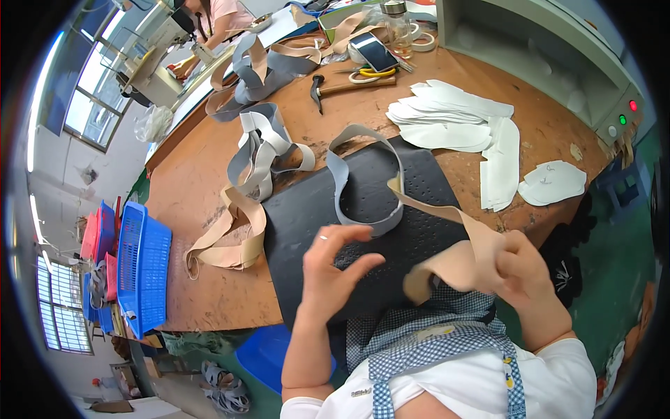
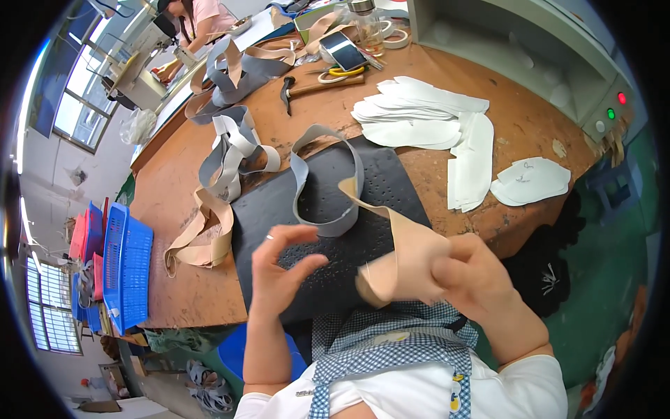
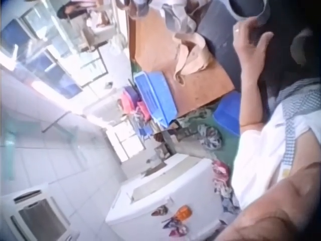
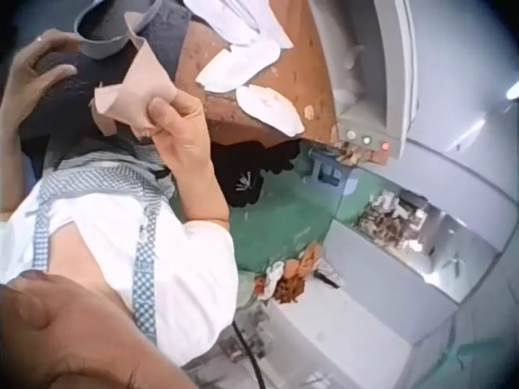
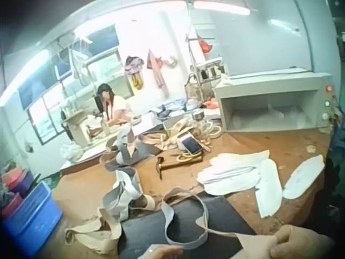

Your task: Assembling and aligning leather shoe upper components and inner linings on a workbench.

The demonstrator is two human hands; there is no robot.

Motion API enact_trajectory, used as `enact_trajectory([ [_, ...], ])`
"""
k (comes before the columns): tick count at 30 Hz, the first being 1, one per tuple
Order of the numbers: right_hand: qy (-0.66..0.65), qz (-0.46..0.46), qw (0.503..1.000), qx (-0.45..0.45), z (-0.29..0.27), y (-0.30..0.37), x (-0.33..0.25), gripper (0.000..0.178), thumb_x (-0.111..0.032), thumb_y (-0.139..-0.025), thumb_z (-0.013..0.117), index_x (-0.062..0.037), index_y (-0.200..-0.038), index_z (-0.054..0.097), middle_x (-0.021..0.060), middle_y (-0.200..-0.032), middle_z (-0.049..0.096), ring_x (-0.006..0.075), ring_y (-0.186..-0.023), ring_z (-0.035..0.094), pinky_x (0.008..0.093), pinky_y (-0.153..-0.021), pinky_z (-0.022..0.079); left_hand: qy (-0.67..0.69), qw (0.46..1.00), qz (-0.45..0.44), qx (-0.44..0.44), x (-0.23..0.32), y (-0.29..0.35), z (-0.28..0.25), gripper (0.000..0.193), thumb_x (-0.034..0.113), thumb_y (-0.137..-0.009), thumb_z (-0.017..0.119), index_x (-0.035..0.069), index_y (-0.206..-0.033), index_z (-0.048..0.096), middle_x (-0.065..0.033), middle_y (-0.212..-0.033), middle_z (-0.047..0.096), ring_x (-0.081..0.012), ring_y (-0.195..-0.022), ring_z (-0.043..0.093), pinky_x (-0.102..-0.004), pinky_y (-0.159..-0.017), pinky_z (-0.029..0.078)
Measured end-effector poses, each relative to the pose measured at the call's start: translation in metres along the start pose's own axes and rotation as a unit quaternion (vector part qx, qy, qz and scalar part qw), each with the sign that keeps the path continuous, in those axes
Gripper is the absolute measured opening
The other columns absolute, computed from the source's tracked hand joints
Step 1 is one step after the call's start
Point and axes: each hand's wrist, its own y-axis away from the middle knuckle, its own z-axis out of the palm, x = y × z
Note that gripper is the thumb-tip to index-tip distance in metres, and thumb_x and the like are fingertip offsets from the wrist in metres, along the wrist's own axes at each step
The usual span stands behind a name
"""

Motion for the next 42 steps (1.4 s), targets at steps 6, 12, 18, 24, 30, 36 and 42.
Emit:
enact_trajectory([
  [6, 0.026, 0.004, 0.999, -0.035, 0.02, 0.035, -0.024, 0.052, -0.011, -0.063, 0.094, 0.011, -0.105, 0.072, 0.0183, -0.102, 0.075, 0.0232, -0.1, 0.071, 0.0333, -0.091, 0.055, -0.274, 0.935, 0.193, -0.113, -0.004, -0.035, -0.002, 0.059, 0.01, -0.07, 0.085, 0.007, -0.124, 0.063, -0.0104, -0.123, 0.062, -0.0321, -0.122, 0.056, -0.048, -0.112, 0.04],
  [12, -0.04, 0.017, 0.998, -0.046, 0.022, 0.036, -0.022, 0.049, 0.004, -0.064, 0.082, 0.0124, -0.11, 0.069, 0.021, -0.104, 0.074, 0.0256, -0.098, 0.073, 0.0348, -0.09, 0.055, -0.228, 0.955, 0.154, -0.113, -0.015, -0.037, 0.029, 0.04, 0.023, -0.081, 0.081, 0.008, -0.115, 0.066, -0.0072, -0.105, 0.07, -0.0277, -0.104, 0.065, -0.0444, -0.099, 0.049],
  [18, 0.01, 0.063, 0.992, -0.108, 0.008, 0.029, -0.016, 0.044, -0.009, -0.061, 0.087, 0.0098, -0.098, 0.07, 0.0176, -0.102, 0.073, 0.025, -0.088, 0.072, 0.0357, -0.084, 0.055, -0.219, 0.97, 0.086, -0.067, -0.021, -0.038, 0.041, 0.029, 0.018, -0.084, 0.079, 0.003, -0.106, 0.069, -0.012, -0.095, 0.073, -0.0303, -0.088, 0.068, -0.0394, -0.079, 0.054],
  [24, -0.1, 0.184, 0.977, 0.034, 0.014, -0.048, 0.05, 0.026, -0.006, -0.093, 0.066, 0.0018, -0.118, 0.062, 0.0081, -0.111, 0.066, 0.0131, -0.096, 0.062, 0.0282, -0.083, 0.053, -0.018, 1.0, -0.01, 0.005, 0.014, -0.058, 0.003, 0.023, 0.005, -0.085, 0.076, -0.002, -0.106, 0.069, -0.0062, -0.085, 0.07, -0.0127, -0.08, 0.062, -0.0278, -0.076, 0.05],
  [30, -0.129, 0.065, 0.988, -0.055, 0.023, -0.121, 0.077, 0.021, -0.018, -0.096, 0.067, -0.0058, -0.113, 0.066, 0.0029, -0.106, 0.065, 0.0101, -0.098, 0.062, 0.0296, -0.087, 0.052, -0.036, 0.996, 0.073, -0.037, 0.059, -0.031, -0.013, 0.022, -0.003, -0.08, 0.075, -0.002, -0.101, 0.069, -0.0089, -0.089, 0.065, -0.0182, -0.081, 0.063, -0.0284, -0.076, 0.05],
  [36, -0.091, 0.016, 0.974, -0.207, 0.027, -0.12, 0.069, 0.021, -0.021, -0.093, 0.069, -0.0081, -0.109, 0.061, 0.0006, -0.105, 0.06, 0.0101, -0.096, 0.061, 0.0283, -0.085, 0.052, -0.004, 1.0, 0.019, 0.003, 0.04, 0.009, -0.004, 0.023, -0.009, -0.08, 0.074, -0.002, -0.102, 0.072, -0.0096, -0.093, 0.068, -0.019, -0.084, 0.066, -0.0282, -0.077, 0.052],
  [42, -0.063, 0.06, 0.988, -0.129, -0.001, -0.113, 0.096, 0.021, -0.012, -0.088, 0.072, -0.0066, -0.108, 0.067, 0.0015, -0.101, 0.067, 0.0109, -0.089, 0.065, 0.0272, -0.08, 0.053, 0.169, 0.98, -0.091, 0.055, 0.021, 0.028, 0.011, 0.018, -0.007, -0.084, 0.075, -0.005, -0.101, 0.069, -0.0076, -0.097, 0.071, -0.0141, -0.092, 0.065, -0.0278, -0.084, 0.052],
])
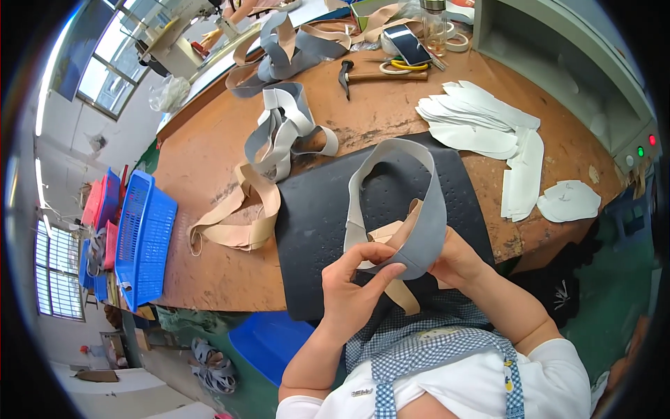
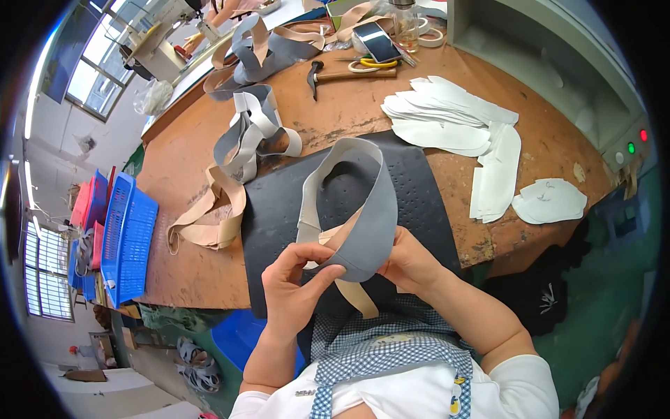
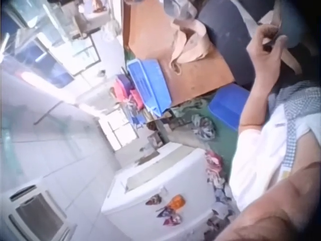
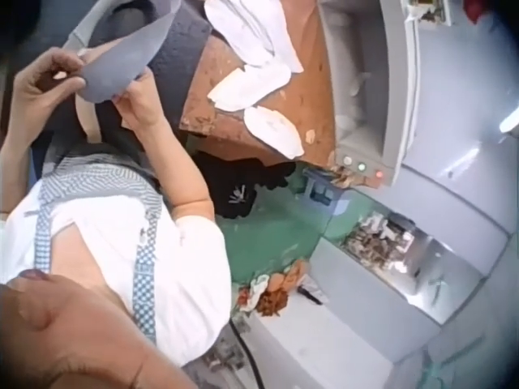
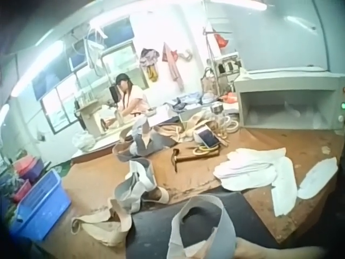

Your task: Assembling and aligning leather shoe upper components and inner linings on a workbench.

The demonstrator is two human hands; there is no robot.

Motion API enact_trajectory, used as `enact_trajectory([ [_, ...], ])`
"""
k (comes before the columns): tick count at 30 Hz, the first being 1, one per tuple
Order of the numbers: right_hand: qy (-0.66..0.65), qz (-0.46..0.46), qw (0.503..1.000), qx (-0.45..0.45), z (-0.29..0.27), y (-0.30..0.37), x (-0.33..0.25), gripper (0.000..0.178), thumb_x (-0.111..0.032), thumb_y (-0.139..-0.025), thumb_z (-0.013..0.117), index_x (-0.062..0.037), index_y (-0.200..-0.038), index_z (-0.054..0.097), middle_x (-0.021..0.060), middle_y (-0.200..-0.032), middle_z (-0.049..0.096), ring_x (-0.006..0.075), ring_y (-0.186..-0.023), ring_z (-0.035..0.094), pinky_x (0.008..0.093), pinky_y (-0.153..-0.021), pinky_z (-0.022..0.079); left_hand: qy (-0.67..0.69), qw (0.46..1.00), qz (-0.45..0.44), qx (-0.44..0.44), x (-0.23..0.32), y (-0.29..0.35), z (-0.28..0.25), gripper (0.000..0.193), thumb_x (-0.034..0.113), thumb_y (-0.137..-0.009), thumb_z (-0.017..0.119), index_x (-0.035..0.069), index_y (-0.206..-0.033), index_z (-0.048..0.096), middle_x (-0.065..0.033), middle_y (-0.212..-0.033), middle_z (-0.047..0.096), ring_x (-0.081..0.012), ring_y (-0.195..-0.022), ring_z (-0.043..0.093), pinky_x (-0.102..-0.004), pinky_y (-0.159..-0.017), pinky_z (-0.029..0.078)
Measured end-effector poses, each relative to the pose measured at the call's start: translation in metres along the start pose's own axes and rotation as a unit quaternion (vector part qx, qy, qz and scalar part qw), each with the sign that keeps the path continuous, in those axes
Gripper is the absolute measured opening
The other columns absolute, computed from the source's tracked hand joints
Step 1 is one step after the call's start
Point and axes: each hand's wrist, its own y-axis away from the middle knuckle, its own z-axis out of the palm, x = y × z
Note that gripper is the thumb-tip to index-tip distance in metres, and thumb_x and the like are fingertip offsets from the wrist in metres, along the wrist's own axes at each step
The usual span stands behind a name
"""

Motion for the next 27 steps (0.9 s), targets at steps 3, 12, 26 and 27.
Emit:
enact_trajectory([
  [3, -0.017, 0.001, 1.0, 0.024, 0.002, 0.005, -0.002, 0.022, -0.007, -0.087, 0.073, -0.0065, -0.109, 0.069, 0.0017, -0.099, 0.07, 0.0116, -0.088, 0.067, 0.028, -0.08, 0.055, -0.015, 1.0, 0.006, -0.017, -0.005, -0.001, -0.003, 0.017, -0.006, -0.087, 0.074, -0.006, -0.102, 0.067, -0.0076, -0.098, 0.07, -0.0142, -0.094, 0.065, -0.0279, -0.087, 0.052],
  [12, 0.002, -0.022, 0.999, 0.028, 0.004, 0.011, -0.005, 0.029, -0.007, -0.089, 0.073, -0.0048, -0.117, 0.068, 0.0054, -0.111, 0.071, 0.0145, -0.1, 0.07, 0.0323, -0.088, 0.058, 0.037, 0.997, -0.065, 0.024, -0.001, -0.003, 0.0, 0.025, -0.001, -0.087, 0.077, -0.005, -0.11, 0.068, -0.0076, -0.1, 0.071, -0.0132, -0.096, 0.064, -0.0276, -0.088, 0.052],
  [26, 0.001, -0.016, 1.0, 0.005, 0.008, 0.009, -0.009, 0.032, -0.008, -0.091, 0.072, -0.0036, -0.122, 0.067, 0.0101, -0.119, 0.07, 0.0184, -0.106, 0.07, 0.0363, -0.091, 0.06, 0.041, 0.997, -0.059, 0.011, -0.004, -0.005, -0.001, 0.029, 0.002, -0.088, 0.076, -0.007, -0.115, 0.069, -0.0096, -0.105, 0.072, -0.0143, -0.097, 0.065, -0.0287, -0.09, 0.053],
  [27, 0.0, -0.017, 1.0, 0.005, 0.007, 0.009, -0.009, 0.032, -0.008, -0.091, 0.072, -0.0036, -0.122, 0.067, 0.0101, -0.119, 0.07, 0.0184, -0.106, 0.07, 0.0363, -0.091, 0.06, 0.039, 0.997, -0.06, 0.013, -0.005, -0.005, -0.001, 0.029, 0.002, -0.088, 0.077, -0.007, -0.114, 0.069, -0.0094, -0.105, 0.072, -0.0144, -0.097, 0.065, -0.0286, -0.089, 0.053],
])
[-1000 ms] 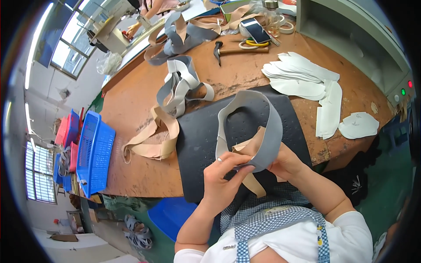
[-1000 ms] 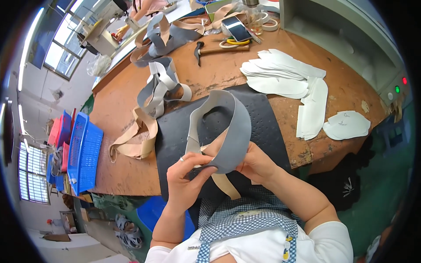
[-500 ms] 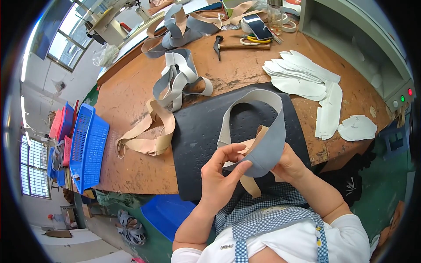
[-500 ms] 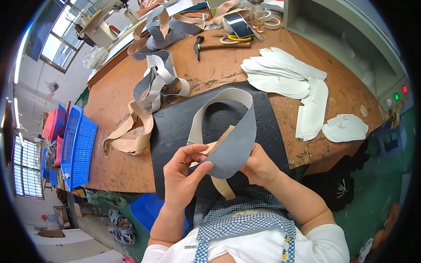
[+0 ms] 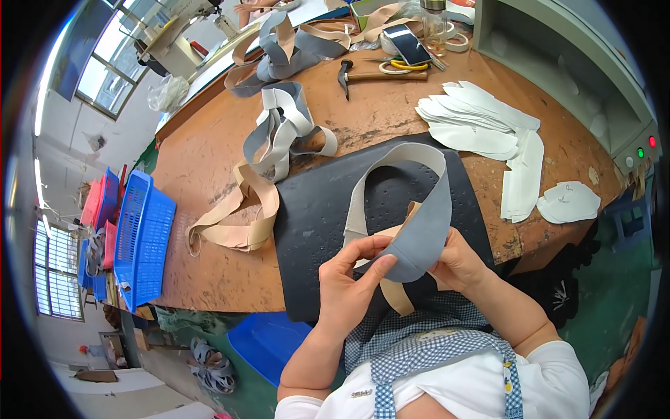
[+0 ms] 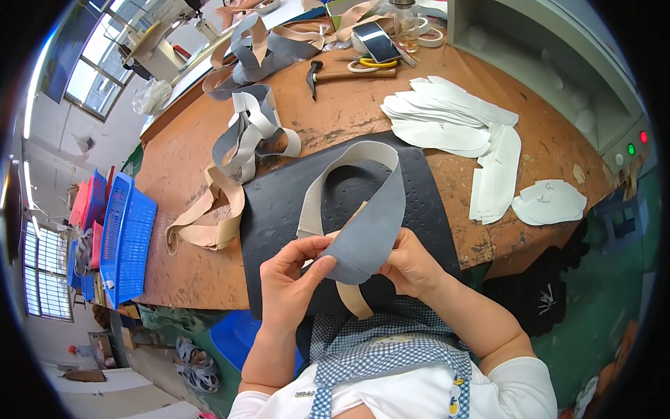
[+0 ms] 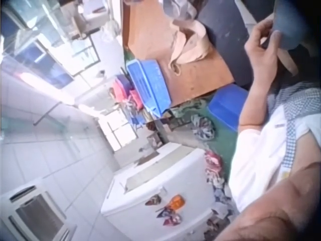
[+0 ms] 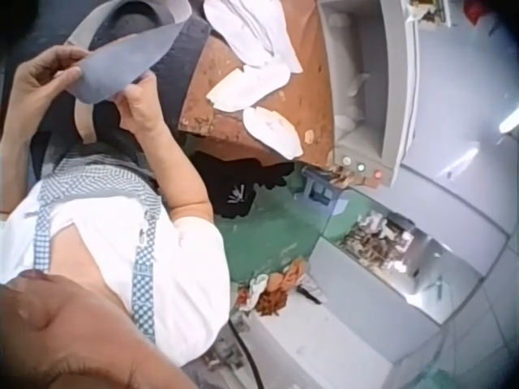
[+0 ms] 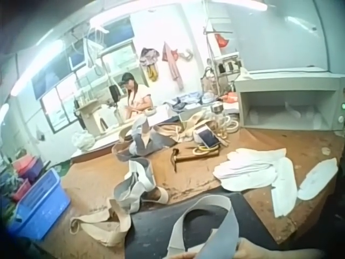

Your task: Assembling and aligning leather shoe upper components and inner linings on a workbench.

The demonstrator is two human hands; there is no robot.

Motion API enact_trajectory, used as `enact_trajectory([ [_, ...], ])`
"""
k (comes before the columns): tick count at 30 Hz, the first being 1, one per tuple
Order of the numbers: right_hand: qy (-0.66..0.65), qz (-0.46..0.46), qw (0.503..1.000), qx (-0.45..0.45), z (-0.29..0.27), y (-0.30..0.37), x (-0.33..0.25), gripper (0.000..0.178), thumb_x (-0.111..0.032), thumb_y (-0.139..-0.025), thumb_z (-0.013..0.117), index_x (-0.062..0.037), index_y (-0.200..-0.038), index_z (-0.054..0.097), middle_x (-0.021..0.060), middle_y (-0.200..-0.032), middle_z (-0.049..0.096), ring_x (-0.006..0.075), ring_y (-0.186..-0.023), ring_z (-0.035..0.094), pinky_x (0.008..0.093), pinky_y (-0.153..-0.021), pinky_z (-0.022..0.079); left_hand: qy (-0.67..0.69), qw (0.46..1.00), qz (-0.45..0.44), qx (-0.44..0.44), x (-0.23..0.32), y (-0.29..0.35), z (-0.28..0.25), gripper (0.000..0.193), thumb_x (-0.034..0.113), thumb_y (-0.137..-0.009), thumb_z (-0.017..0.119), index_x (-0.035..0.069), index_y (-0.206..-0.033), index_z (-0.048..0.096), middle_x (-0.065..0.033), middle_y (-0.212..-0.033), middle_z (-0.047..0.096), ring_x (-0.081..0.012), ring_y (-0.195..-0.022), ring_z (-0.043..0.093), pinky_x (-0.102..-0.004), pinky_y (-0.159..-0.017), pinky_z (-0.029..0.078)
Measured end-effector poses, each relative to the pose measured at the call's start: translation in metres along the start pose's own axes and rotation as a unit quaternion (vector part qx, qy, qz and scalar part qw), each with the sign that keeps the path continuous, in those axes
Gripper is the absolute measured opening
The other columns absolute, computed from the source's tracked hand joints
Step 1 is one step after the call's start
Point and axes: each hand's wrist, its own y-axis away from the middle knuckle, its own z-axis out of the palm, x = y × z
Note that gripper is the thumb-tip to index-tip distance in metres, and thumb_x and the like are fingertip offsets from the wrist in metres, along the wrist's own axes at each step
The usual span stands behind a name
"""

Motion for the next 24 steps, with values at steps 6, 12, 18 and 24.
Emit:
enact_trajectory([
  [6, 0.011, 0.004, 1.0, 0.007, 0.002, -0.001, -0.001, 0.032, -0.009, -0.09, 0.073, -0.0044, -0.121, 0.067, 0.0094, -0.116, 0.071, 0.0181, -0.102, 0.071, 0.0361, -0.089, 0.061, 0.003, 1.0, -0.002, 0.0, -0.002, 0.0, -0.001, 0.028, 0.003, -0.089, 0.076, -0.006, -0.114, 0.069, -0.0093, -0.104, 0.072, -0.0144, -0.097, 0.066, -0.0285, -0.089, 0.053],
  [12, -0.012, 0.023, 0.999, 0.023, 0.002, -0.001, 0.0, 0.032, -0.003, -0.087, 0.075, -0.0038, -0.118, 0.066, 0.0055, -0.11, 0.071, 0.0144, -0.099, 0.07, 0.0298, -0.087, 0.058, 0.035, 0.998, -0.051, -0.002, -0.008, -0.003, -0.004, 0.024, 0.003, -0.088, 0.077, -0.006, -0.109, 0.069, -0.0084, -0.103, 0.072, -0.0135, -0.095, 0.066, -0.0276, -0.087, 0.054],
  [18, 0.054, -0.067, 0.995, 0.054, 0.001, -0.002, 0.013, 0.037, -0.002, -0.091, 0.071, -0.0009, -0.126, 0.059, 0.0083, -0.116, 0.068, 0.0161, -0.106, 0.067, 0.0332, -0.093, 0.056, -0.148, 0.988, 0.042, 0.019, -0.023, -0.007, -0.008, 0.016, 0.0, -0.087, 0.074, -0.003, -0.102, 0.067, -0.0049, -0.102, 0.07, -0.0139, -0.099, 0.063, -0.03, -0.093, 0.048],
  [24, 0.132, -0.132, 0.978, 0.095, 0.01, 0.003, -0.001, 0.051, -0.005, -0.089, 0.071, -0.0031, -0.135, 0.048, 0.0096, -0.135, 0.055, 0.0179, -0.12, 0.058, 0.0341, -0.098, 0.052, -0.064, 0.998, -0.004, -0.005, -0.017, -0.002, -0.004, 0.012, 0.004, -0.091, 0.071, -0.002, -0.098, 0.065, -0.0028, -0.096, 0.067, -0.0108, -0.092, 0.058, -0.0272, -0.089, 0.046],
])
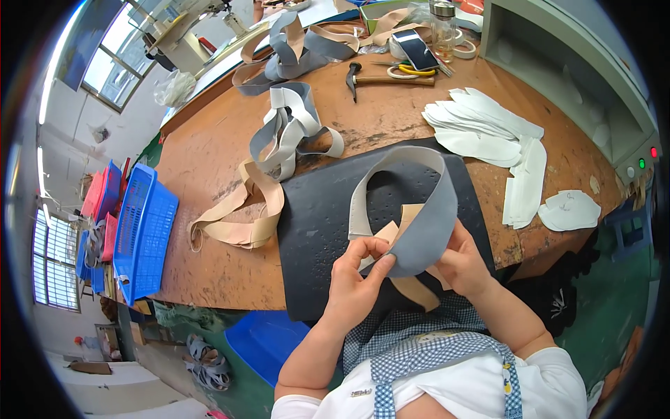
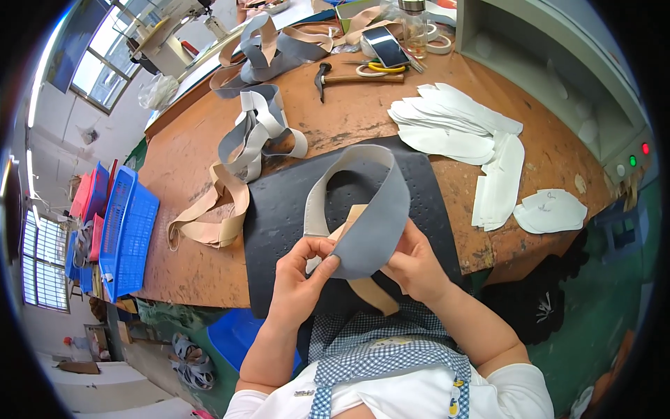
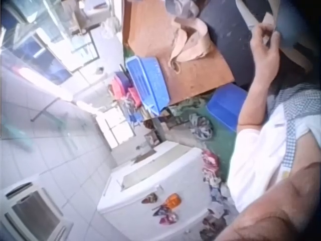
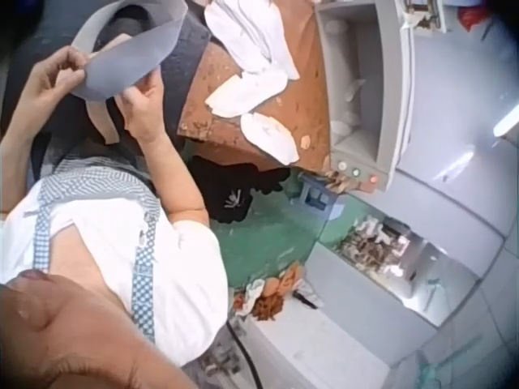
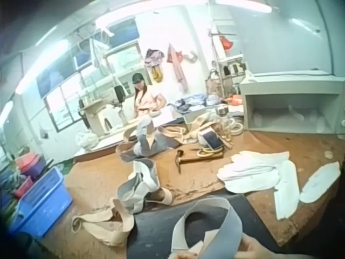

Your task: Assembling and aligning leather shoe upper components and inner linings on a workbench.

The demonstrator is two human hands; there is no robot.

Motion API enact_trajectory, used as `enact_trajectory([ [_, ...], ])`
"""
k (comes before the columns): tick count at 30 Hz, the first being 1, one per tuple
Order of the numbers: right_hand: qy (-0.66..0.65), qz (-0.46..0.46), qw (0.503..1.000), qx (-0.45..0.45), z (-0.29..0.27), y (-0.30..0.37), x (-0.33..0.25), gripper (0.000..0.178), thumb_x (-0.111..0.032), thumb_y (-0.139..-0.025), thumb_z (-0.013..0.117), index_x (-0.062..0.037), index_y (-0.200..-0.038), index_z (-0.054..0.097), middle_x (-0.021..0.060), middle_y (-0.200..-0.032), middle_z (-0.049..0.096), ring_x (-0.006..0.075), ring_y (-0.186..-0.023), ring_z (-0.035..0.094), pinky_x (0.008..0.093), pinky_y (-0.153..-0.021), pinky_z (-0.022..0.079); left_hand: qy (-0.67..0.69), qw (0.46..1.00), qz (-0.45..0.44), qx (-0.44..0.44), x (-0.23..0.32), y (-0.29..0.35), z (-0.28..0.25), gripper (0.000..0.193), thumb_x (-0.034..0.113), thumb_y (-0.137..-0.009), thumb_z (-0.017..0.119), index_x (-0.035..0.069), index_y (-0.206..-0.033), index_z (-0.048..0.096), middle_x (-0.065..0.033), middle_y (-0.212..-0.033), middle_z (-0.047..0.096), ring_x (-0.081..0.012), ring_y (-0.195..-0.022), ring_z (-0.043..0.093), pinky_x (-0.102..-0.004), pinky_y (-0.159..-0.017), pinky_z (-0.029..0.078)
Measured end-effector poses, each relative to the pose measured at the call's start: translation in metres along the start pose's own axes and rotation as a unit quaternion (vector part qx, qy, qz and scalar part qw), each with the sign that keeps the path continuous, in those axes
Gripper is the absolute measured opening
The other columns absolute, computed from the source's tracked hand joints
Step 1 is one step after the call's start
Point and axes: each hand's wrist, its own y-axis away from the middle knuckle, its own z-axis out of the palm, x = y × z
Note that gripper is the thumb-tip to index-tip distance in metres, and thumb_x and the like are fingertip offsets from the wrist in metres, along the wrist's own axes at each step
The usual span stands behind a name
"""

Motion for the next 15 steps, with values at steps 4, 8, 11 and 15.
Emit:
enact_trajectory([
  [4, -0.198, 0.093, 0.958, -0.187, -0.003, -0.007, -0.03, 0.051, -0.007, -0.087, 0.072, -0.0016, -0.133, 0.051, 0.0122, -0.131, 0.06, 0.0214, -0.119, 0.061, 0.0362, -0.098, 0.053, 0.004, 0.999, -0.022, -0.033, 0.006, -0.001, -0.003, 0.012, 0.004, -0.092, 0.07, -0.003, -0.101, 0.066, -0.0012, -0.095, 0.067, -0.0095, -0.089, 0.057, -0.0253, -0.085, 0.047],
  [8, -0.049, 0.153, 0.986, -0.048, -0.004, -0.009, -0.026, 0.03, -0.006, -0.088, 0.073, 0.0023, -0.116, 0.065, 0.0117, -0.105, 0.072, 0.021, -0.098, 0.07, 0.036, -0.09, 0.056, 0.003, 0.998, -0.029, -0.052, 0.009, 0.001, 0.0, 0.013, 0.005, -0.09, 0.073, -0.002, -0.1, 0.07, -0.0004, -0.091, 0.067, -0.0102, -0.09, 0.056, -0.026, -0.084, 0.045],
  [11, -0.012, 0.133, 0.991, -0.025, -0.001, -0.011, -0.024, 0.026, -0.006, -0.088, 0.074, 0.0029, -0.111, 0.066, 0.0128, -0.106, 0.073, 0.0197, -0.094, 0.071, 0.0345, -0.085, 0.058, -0.019, 0.999, -0.002, -0.049, 0.011, -0.001, 0.002, 0.014, 0.006, -0.087, 0.076, -0.001, -0.098, 0.074, -0.0004, -0.087, 0.066, -0.0114, -0.088, 0.053, -0.0274, -0.082, 0.043],
  [15, 0.001, 0.099, 0.995, 0.002, 0.006, -0.012, -0.026, 0.024, -0.005, -0.086, 0.077, 0.0031, -0.107, 0.068, 0.0118, -0.1, 0.073, 0.0191, -0.09, 0.072, 0.0344, -0.08, 0.061, -0.033, 0.997, 0.018, -0.073, 0.007, -0.003, -0.001, 0.016, 0.008, -0.086, 0.075, -0.001, -0.1, 0.075, -0.0047, -0.083, 0.064, -0.0168, -0.086, 0.053, -0.0319, -0.078, 0.045],
])
